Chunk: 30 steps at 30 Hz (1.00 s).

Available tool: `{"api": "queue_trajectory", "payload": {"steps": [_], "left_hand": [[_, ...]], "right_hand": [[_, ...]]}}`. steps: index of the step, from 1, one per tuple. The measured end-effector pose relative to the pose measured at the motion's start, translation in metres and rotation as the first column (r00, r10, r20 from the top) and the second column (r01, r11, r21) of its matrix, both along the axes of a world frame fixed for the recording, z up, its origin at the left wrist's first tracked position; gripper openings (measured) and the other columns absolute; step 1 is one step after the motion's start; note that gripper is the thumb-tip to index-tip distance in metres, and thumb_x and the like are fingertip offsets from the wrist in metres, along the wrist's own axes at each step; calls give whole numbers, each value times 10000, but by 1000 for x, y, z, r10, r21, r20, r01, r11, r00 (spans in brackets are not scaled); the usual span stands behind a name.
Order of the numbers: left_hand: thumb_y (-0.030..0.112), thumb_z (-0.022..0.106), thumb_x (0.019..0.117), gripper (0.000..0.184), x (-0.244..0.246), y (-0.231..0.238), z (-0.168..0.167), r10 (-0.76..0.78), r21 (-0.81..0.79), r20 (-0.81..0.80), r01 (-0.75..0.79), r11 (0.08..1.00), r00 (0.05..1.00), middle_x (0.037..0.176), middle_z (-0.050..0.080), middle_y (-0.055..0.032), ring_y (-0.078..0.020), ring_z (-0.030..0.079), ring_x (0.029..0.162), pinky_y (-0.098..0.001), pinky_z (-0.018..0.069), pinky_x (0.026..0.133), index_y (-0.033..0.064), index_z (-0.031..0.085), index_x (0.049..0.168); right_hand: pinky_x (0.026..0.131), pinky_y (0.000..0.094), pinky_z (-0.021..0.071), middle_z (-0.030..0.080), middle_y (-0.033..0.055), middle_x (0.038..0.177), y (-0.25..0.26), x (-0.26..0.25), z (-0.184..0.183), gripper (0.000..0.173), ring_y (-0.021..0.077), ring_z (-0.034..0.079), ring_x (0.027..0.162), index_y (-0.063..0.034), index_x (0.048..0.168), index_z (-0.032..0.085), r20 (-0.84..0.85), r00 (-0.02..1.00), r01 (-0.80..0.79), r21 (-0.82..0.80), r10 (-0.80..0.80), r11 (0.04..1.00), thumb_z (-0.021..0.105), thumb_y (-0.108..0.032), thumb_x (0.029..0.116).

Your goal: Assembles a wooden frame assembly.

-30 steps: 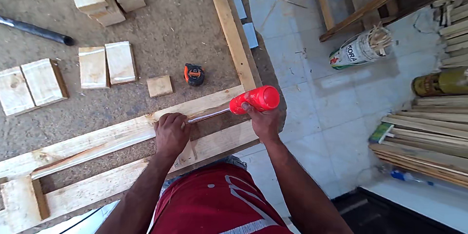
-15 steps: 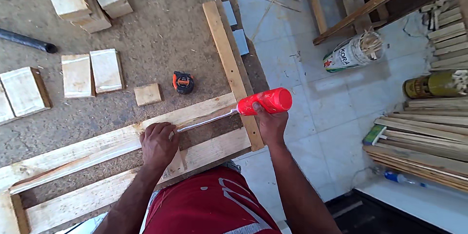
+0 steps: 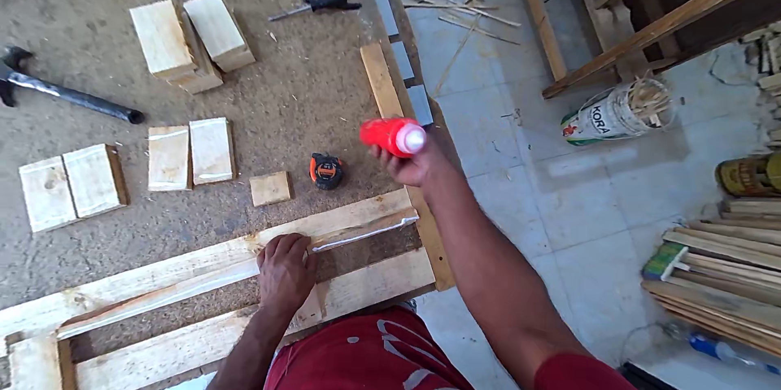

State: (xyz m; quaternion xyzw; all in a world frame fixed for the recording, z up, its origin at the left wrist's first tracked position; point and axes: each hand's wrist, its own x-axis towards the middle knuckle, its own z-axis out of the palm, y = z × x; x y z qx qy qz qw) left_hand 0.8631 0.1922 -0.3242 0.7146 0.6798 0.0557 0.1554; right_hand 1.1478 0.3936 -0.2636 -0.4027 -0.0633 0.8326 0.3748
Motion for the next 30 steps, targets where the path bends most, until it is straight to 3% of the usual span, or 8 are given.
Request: {"api": "queue_trajectory", "payload": {"steps": [4,10,12,14,17,22,25,30], "left_hand": [[270,717,886,250,-1,0,1,14,-8,14,-14,1000,1000,1211,707,-28,-292,601,1237,-573,455,1032,178,774,1112],[304,693,898,275,-5,-2,0,6,-32,56,-4,999,998,1245,687,-28,-292,574,1270,-570,439,1047,173,766,1128],[316,686,902,276,-6,-1,-1,-1,-21,58,2,1000,998,1232,690,-29,-291,581,1256,-567,443,1041,169,768,1121],[330,678,906,282,-7,0,-1,-9,-21,52,10,1000,999,1228,689,-25,-290,580,1251,-562,443,1041,173,768,1122],[304,690,895,276,-9,3,0,-37,-30,54,39,999,998,1212,695,-45,-308,587,1238,-574,448,1031,154,770,1112],[354,628,939,278,-21,16,7,-136,-112,102,147,983,986,1239,678,-22,-279,544,1293,-568,415,1052,176,770,1099],[370,638,932,231,-24,23,17,-165,-193,184,200,961,969,1323,647,1,-276,486,1357,-583,386,1068,222,793,1018],[414,674,920,288,-24,14,17,-148,-146,154,170,975,977,1319,654,6,-256,509,1338,-553,400,1067,211,783,1092]], "right_hand": [[489,201,525,635,82,776,54,-42,-42,518,122,629,585,-80,981,589,-128,992,-1,-152,-19,988,372,-545,1051],[742,305,606,714,164,1062,38,-37,-19,713,205,727,845,-50,1437,451,385,916,-54,-155,110,986,319,-638,1055],[734,373,617,747,116,1008,-1,-6,-13,687,198,735,823,0,1337,564,786,557,-390,-40,270,920,252,-563,1099],[854,519,590,708,121,1129,-47,33,-14,460,264,705,978,-58,1308,633,964,96,-707,-108,246,699,542,-429,1053],[934,549,568,637,111,1278,-105,68,-47,509,297,649,1129,-161,1291,694,989,-135,-871,-150,66,468,853,-356,849],[951,486,568,677,106,1203,-123,87,-59,339,250,661,1108,-103,1204,726,990,139,-858,111,20,501,817,-191,890],[784,389,620,741,84,982,-125,92,-42,200,188,720,842,-51,1161,696,858,453,-646,130,242,752,675,-115,972],[650,357,636,741,82,823,-131,67,-41,241,190,727,679,-34,1018,673,848,405,-510,-101,342,854,584,-254,1058]]}}
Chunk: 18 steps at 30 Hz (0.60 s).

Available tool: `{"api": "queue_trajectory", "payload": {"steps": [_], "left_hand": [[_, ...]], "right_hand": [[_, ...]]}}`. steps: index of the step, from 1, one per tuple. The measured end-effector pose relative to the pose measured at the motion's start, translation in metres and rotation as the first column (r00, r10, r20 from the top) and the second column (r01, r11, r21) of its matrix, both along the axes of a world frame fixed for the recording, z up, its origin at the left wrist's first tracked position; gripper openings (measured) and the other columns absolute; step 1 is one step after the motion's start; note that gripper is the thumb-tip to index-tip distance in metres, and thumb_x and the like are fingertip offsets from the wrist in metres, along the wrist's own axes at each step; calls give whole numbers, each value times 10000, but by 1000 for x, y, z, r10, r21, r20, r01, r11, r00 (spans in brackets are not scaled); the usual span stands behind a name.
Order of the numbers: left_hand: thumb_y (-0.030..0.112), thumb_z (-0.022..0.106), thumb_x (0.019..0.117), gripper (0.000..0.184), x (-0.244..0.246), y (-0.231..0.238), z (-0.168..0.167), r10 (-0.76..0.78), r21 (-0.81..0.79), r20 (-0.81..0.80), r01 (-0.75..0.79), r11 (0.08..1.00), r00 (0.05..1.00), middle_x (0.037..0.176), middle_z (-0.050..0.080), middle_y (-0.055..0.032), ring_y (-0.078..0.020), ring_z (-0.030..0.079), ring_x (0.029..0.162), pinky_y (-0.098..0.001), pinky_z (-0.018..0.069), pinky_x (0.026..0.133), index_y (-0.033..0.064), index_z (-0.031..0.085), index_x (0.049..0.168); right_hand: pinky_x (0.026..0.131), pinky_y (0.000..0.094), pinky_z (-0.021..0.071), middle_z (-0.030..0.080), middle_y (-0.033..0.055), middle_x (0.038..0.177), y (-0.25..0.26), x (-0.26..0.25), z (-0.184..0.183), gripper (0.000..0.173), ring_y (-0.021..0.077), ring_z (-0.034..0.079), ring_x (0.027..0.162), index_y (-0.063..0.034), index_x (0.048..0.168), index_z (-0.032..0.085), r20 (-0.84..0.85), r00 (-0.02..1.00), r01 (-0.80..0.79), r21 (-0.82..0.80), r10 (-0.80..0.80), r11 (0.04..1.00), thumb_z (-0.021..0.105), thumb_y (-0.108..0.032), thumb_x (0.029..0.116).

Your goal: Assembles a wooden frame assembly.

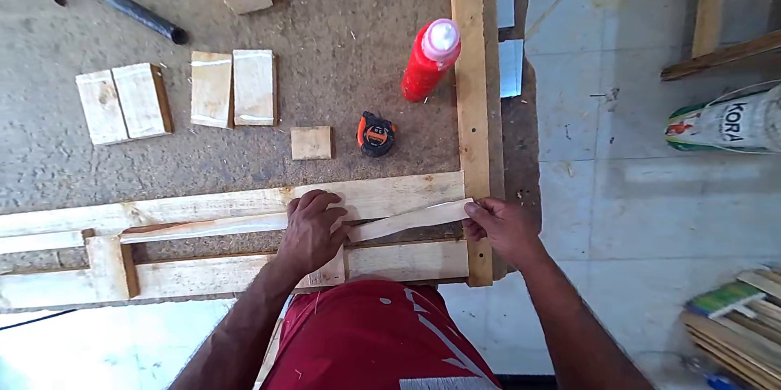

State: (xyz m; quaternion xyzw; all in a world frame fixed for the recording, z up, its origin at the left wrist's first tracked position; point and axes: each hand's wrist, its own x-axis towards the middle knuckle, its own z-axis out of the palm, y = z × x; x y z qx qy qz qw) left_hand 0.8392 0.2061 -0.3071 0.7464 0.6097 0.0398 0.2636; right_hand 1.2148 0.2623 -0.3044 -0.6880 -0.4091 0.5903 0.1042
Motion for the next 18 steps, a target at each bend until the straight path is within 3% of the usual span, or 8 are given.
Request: {"api": "queue_trajectory", "payload": {"steps": [6,9,12,18], "left_hand": [[584,733,845,607,5,-24,-1,85,100,15,-87,991,996,1284,671,-45,-287,561,1284,-571,442,1029,149,700,1266],[590,786,801,702,7,-29,-3,110,84,21,-111,990,994,1297,667,-76,-311,568,1276,-591,444,1022,121,669,1310],[532,826,783,647,7,-24,-6,103,76,6,-103,992,995,1275,677,-60,-300,571,1271,-583,442,1020,136,687,1274],[339,800,838,329,12,-14,-11,71,71,-70,-66,995,995,1154,706,-29,-279,586,1229,-559,442,1006,178,747,1121]], "right_hand": [[641,345,616,721,97,817,-22,9,-8,256,188,700,666,-18,1030,671,-59,991,122,-26,-123,992,533,-228,1081],[633,328,608,703,91,814,-26,15,-10,249,168,681,660,-4,1068,664,-106,976,186,-40,-190,982,508,-197,1087],[612,317,599,694,84,805,-24,6,-15,251,155,666,639,-10,1066,663,-105,968,225,-42,-228,974,515,-212,1087],[614,333,613,719,75,802,-19,-10,-11,288,170,693,636,-39,997,683,52,993,110,-11,-109,994,555,-286,1070]]}}
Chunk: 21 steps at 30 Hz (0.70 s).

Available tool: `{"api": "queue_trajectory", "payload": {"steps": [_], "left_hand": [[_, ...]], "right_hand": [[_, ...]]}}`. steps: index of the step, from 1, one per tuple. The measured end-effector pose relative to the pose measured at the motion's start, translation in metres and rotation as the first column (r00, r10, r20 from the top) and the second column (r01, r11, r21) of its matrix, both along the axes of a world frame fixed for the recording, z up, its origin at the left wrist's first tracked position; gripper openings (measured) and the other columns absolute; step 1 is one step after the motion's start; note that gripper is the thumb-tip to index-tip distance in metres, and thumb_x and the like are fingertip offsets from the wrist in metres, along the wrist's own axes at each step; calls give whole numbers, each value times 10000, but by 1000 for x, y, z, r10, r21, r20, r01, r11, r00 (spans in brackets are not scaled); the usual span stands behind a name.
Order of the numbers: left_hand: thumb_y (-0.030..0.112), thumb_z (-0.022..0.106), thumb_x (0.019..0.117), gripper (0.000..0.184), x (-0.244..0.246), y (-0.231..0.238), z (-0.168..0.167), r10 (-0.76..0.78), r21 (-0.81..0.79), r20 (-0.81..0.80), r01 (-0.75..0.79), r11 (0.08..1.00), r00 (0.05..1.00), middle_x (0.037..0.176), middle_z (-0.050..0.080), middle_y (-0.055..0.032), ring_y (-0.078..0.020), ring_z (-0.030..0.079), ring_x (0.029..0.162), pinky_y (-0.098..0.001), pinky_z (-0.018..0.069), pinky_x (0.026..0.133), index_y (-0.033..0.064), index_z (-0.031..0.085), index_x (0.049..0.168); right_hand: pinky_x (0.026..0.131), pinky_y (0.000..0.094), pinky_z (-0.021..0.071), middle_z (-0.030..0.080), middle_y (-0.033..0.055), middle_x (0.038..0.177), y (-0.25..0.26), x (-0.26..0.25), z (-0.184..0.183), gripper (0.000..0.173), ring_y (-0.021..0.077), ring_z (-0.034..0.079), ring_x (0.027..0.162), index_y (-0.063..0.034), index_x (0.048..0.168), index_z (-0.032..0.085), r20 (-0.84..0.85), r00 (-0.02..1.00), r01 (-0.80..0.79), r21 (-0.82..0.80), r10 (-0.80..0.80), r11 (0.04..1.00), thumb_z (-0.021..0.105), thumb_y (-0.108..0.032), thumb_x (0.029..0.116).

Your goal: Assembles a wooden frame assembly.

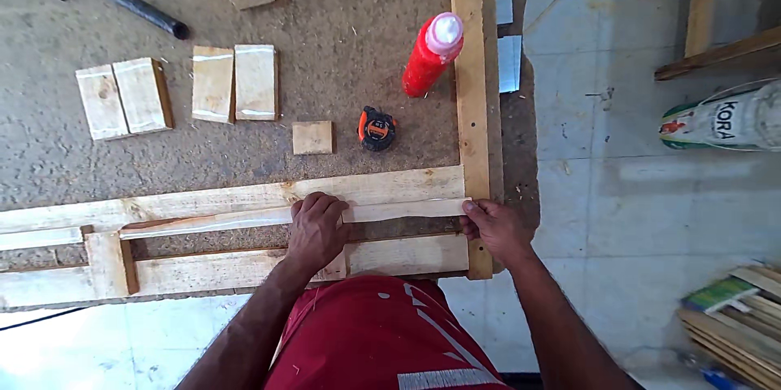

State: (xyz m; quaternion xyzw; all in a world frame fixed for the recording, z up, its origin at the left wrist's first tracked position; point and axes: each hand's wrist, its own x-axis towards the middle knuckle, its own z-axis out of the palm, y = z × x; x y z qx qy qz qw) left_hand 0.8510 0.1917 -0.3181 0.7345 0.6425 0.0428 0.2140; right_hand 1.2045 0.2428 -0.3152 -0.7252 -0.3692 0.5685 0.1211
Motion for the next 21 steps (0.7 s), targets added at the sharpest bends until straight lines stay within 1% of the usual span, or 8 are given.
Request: {"api": "queue_trajectory", "payload": {"steps": [2,4,6,8,11,14,17,21], "left_hand": [[321,803,837,295,1,1,1,-6,-1,-13,6,1000,1000,1110,714,-38,-283,604,1196,-558,457,983,168,752,1084],[322,806,836,294,2,3,2,-18,-8,-19,18,1000,1000,1102,715,-41,-285,610,1189,-559,462,975,162,748,1076],[312,799,830,277,2,3,1,-27,3,-21,28,1000,999,1100,717,-30,-278,611,1184,-550,468,958,163,749,1057],[278,792,832,255,2,2,-1,-36,18,-17,37,999,999,1113,713,-35,-282,613,1185,-546,481,949,146,751,1046],[226,784,831,254,5,2,-4,-37,28,0,37,999,999,1122,714,-45,-287,618,1178,-546,483,940,142,749,1067],[186,783,822,408,7,1,-3,-21,18,-6,21,1000,1000,1107,723,-37,-287,629,1160,-548,480,945,165,698,1220],[210,834,792,398,6,4,0,14,10,0,-14,1000,1000,1037,741,-34,-286,648,1118,-556,470,952,153,709,1165],[214,848,798,383,3,7,4,9,-18,32,-8,1000,999,1030,743,-50,-307,653,1111,-583,480,940,137,710,1146]], "right_hand": [[657,367,630,726,49,789,1,0,3,333,164,713,665,-61,991,702,142,982,-125,5,123,992,556,-351,1066],[693,450,616,723,44,775,1,-1,4,416,190,717,700,-86,961,723,331,905,-285,7,266,959,535,-444,1059],[660,545,552,674,96,723,-4,-3,2,495,280,685,697,-73,868,693,510,786,-429,44,349,902,526,-504,1045],[611,566,519,632,134,687,-10,-6,-1,501,334,659,674,-51,823,668,607,715,-503,100,348,858,561,-492,1034],[549,536,507,600,131,666,-17,-7,-5,466,331,642,630,-50,801,619,662,676,-554,168,323,815,572,-445,1044],[570,534,530,619,136,720,-18,-6,-8,455,338,664,678,-51,833,616,677,639,-610,158,365,776,538,-436,1061],[583,523,538,623,136,773,-18,-4,-14,438,332,670,717,-51,857,613,678,639,-636,198,365,746,527,-425,1068],[621,534,539,618,146,794,-14,-2,-11,439,331,658,728,-37,890,621,606,699,-600,207,381,772,529,-429,1066]]}}
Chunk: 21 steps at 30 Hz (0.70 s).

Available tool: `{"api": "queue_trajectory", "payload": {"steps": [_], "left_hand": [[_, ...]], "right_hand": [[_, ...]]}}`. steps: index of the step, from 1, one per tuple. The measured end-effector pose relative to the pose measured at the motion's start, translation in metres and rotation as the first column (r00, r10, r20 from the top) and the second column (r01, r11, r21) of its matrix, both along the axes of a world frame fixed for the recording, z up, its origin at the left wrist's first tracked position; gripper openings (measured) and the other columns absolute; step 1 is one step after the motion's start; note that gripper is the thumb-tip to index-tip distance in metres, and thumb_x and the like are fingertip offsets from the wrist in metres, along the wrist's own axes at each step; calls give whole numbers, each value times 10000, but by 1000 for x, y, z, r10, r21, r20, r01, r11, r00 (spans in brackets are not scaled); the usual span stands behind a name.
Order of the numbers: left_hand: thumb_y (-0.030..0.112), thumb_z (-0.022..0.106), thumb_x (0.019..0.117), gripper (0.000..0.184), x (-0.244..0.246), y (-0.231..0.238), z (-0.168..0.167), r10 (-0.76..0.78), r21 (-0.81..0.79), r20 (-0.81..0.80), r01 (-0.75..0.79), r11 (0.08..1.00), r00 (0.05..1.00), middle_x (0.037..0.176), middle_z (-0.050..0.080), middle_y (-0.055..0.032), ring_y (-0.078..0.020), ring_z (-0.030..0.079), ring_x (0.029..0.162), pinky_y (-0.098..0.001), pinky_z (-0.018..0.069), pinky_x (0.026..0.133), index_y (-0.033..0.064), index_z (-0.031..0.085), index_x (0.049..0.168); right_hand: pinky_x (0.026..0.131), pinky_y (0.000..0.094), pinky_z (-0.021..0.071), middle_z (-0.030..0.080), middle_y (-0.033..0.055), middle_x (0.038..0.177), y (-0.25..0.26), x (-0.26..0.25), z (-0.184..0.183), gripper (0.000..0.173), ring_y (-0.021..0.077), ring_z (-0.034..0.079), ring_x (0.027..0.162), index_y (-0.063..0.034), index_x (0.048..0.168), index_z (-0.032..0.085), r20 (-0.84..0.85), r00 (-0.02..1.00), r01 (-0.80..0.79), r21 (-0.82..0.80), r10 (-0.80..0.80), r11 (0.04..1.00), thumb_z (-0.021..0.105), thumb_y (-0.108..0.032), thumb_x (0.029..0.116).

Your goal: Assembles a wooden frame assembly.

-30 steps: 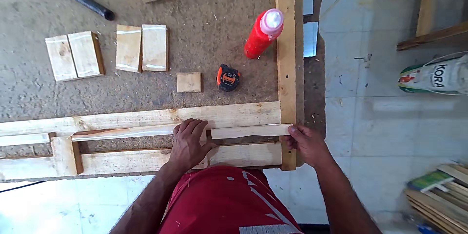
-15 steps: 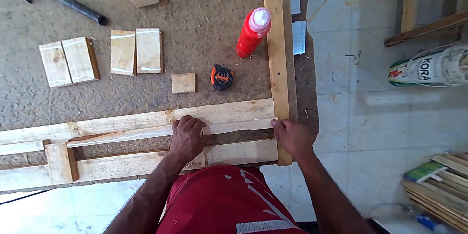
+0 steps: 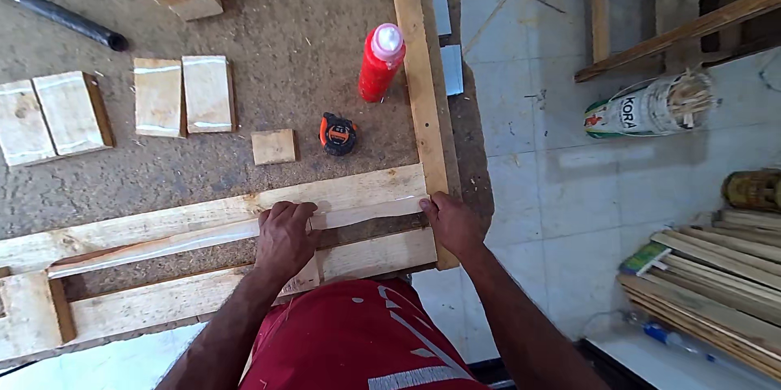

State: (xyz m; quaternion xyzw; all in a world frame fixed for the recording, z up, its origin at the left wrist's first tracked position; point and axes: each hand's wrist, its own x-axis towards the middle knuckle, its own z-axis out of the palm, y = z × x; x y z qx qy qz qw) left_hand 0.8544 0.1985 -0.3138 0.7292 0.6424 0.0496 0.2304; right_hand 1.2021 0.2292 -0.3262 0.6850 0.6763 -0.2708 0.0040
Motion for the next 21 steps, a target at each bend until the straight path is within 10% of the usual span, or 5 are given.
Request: {"api": "queue_trajectory", "payload": {"steps": [9,14,19,21], "left_hand": [[225,861,801,469,0,9,18,50,-121,46,-44,992,998,1055,764,-52,-316,657,1146,-610,437,1039,122,701,1229],[303,830,844,505,-26,-12,23,-32,93,62,26,995,998,1222,736,-5,-255,599,1291,-521,465,1068,168,677,1305],[204,682,972,309,-116,-60,47,389,66,110,-398,915,914,1311,687,-56,-262,575,1319,-535,453,1109,120,704,1269],[170,626,1006,304,-175,-77,54,580,52,16,-580,813,814,1313,676,-121,-320,586,1302,-561,466,1101,102,687,1296]], "right_hand": [[730,617,532,650,217,854,12,-12,28,436,408,671,823,8,987,638,48,998,45,-196,-36,980,538,-410,1065],[850,700,501,670,315,999,11,-13,28,546,504,661,987,63,1119,648,107,994,44,-228,-20,973,405,-426,1102],[748,661,525,660,268,957,-7,-74,59,474,455,668,882,46,1063,661,-56,998,-31,135,39,990,458,-382,1083],[862,608,567,679,233,1090,-12,-127,57,428,395,687,1008,16,1173,673,-200,956,-186,153,215,971,574,-379,1041]]}}
